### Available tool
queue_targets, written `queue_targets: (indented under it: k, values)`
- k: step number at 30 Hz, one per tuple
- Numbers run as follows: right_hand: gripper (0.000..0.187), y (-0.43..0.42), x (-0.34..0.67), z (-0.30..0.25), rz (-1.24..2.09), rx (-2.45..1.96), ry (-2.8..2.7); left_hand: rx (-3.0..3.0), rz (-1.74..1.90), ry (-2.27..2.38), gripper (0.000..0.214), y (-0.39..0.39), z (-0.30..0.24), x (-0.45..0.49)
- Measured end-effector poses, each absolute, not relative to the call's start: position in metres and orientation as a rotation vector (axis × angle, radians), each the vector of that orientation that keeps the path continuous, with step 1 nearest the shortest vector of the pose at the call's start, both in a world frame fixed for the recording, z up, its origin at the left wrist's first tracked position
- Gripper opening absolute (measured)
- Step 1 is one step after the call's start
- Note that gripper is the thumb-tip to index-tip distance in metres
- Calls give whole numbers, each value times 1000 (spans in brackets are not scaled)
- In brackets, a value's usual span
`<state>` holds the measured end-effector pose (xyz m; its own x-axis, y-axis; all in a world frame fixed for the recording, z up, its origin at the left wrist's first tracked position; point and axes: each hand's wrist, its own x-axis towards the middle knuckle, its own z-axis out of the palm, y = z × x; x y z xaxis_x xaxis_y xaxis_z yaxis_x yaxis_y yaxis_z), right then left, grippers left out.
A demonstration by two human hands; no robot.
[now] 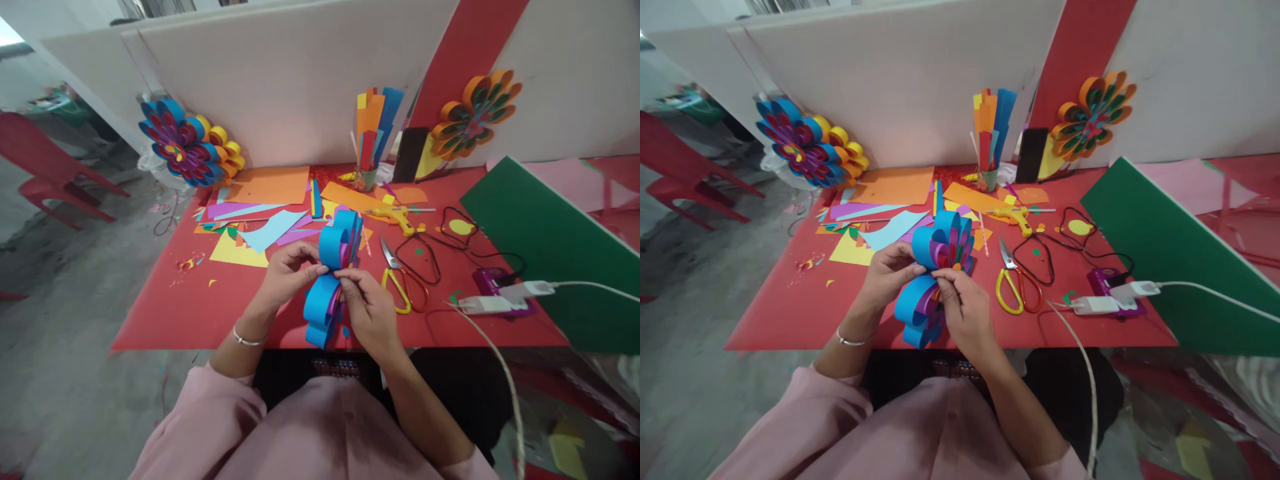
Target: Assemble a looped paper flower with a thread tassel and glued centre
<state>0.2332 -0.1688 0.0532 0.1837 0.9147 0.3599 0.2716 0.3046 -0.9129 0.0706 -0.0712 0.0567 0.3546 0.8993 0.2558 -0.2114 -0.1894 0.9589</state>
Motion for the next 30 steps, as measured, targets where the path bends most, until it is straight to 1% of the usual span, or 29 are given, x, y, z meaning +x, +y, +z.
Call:
queue_targets:
  k: [4,10,13,17,24,30]
  values:
    - [13,-173,238,56,633,-1239,-1326,1332,1089,678,32,-70,49,77]
    - [13,-173,240,52,578,-1236,-1380,1492,1018,519,14,-64,44,74]
    - [12,-174,237,52,515,-1238,-1446,1539,1020,475,13,-63,43,68]
    - [13,-175,234,53,478,-1237,-1451,1542,1073,515,6,-69,46,67]
    - [14,-180,231,53,566,-1327,-1326,1570,1165,616,25,-78,49,72]
    - [15,-182,230,52,556,-1348,-1324,1540,1179,643,27,-80,46,72]
